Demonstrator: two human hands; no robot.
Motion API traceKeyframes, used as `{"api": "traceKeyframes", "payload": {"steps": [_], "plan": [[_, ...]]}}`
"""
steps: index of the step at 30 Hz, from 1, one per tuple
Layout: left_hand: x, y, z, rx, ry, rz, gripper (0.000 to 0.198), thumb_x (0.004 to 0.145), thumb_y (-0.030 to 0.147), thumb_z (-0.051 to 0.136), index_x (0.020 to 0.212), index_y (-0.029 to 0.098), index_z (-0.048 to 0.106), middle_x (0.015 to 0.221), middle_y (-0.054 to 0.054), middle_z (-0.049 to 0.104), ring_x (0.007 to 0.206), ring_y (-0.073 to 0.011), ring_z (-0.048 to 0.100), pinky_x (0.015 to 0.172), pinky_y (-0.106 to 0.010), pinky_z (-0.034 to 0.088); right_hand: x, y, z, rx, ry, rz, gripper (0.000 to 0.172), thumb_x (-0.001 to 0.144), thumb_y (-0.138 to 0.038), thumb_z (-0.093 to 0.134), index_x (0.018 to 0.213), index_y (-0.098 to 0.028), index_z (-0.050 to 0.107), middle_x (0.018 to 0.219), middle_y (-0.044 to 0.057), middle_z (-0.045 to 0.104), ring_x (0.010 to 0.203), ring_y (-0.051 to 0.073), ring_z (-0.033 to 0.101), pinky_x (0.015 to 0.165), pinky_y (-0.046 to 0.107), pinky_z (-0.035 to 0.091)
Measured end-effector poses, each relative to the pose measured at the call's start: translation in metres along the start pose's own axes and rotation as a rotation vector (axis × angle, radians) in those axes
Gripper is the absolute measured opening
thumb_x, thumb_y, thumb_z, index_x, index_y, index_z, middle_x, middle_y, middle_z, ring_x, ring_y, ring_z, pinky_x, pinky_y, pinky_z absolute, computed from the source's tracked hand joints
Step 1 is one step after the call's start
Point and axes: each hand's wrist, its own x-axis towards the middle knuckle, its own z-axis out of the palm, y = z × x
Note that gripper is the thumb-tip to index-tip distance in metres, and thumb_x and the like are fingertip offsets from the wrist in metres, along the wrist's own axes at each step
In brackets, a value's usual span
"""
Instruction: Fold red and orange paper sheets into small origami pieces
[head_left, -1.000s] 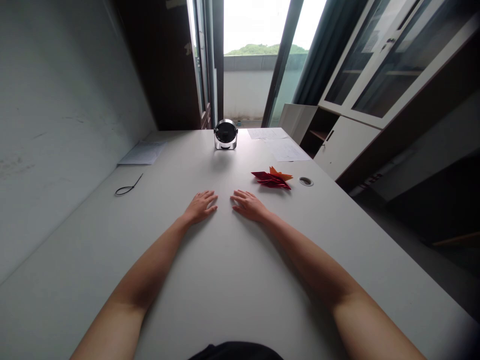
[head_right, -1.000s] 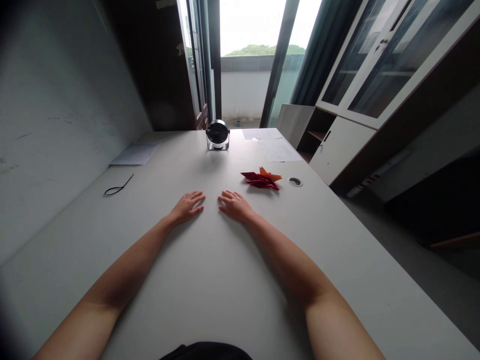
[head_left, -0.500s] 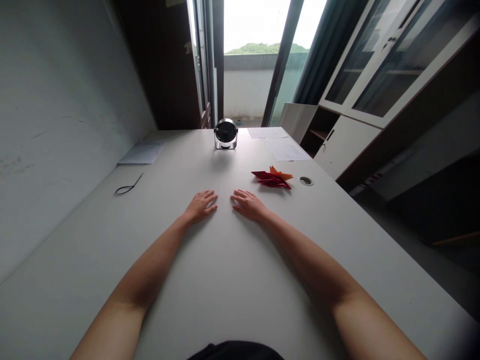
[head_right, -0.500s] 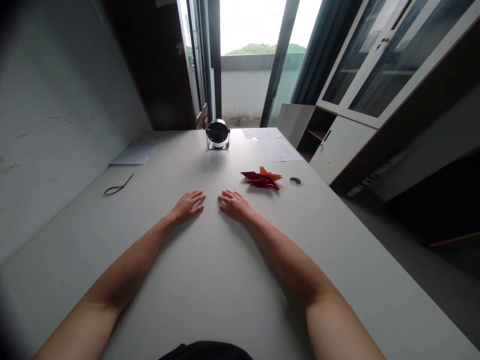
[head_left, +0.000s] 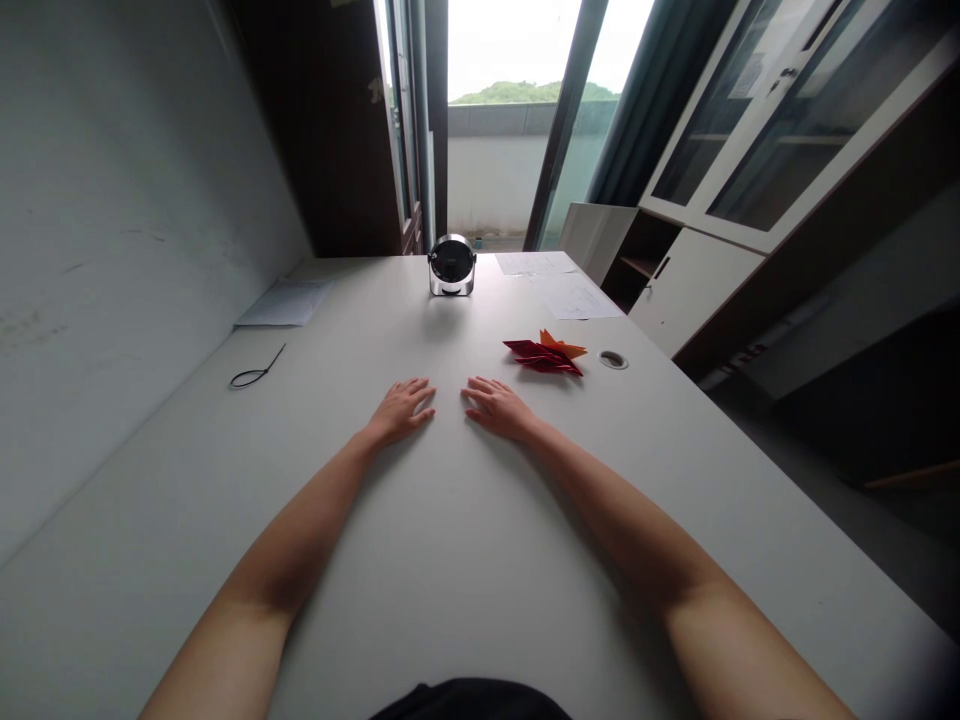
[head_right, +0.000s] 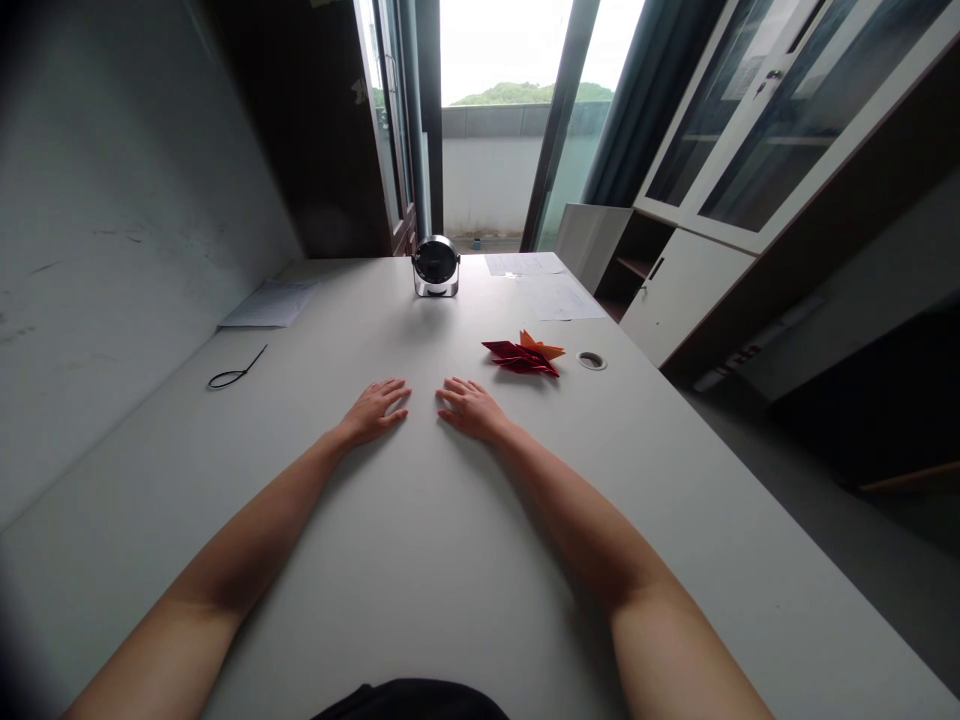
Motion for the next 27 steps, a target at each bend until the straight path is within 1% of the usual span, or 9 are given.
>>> {"api": "traceKeyframes", "payload": {"steps": [6,9,27], "plan": [[0.0003,-0.0001,0.0002,0.005,0.005,-0.005,0.054,0.097,0.048,0.045,0.147,0.028,0.05,0.16,-0.005,0.038,0.15,-0.0265,0.03,0.124,-0.05,0.021,0.0002,0.0025,0.0032,0.003,0.016,-0.005,0.051,0.097,-0.05,0.05,0.143,-0.029,0.055,0.156,0.007,0.044,0.146,0.028,0.038,0.122,0.048,0.029],[0.0002,0.0002,-0.0001,0.002,-0.001,-0.002,0.055,0.097,0.049,0.045,0.147,0.028,0.049,0.16,-0.006,0.038,0.15,-0.0273,0.03,0.124,-0.051,0.021,0.0004,0.0029,0.004,-0.001,0.017,-0.009,0.052,0.097,-0.051,0.05,0.143,-0.029,0.055,0.156,0.007,0.044,0.146,0.028,0.039,0.121,0.048,0.029],[0.0009,-0.001,0.0004,0.01,0.008,0.005,0.054,0.097,0.05,0.045,0.146,0.027,0.05,0.16,-0.006,0.039,0.149,-0.0268,0.032,0.124,-0.05,0.022,0.0006,0.0027,0.0032,0.008,0.019,-0.008,0.051,0.097,-0.05,0.051,0.144,-0.03,0.055,0.156,0.006,0.045,0.147,0.027,0.038,0.122,0.048,0.029]]}}
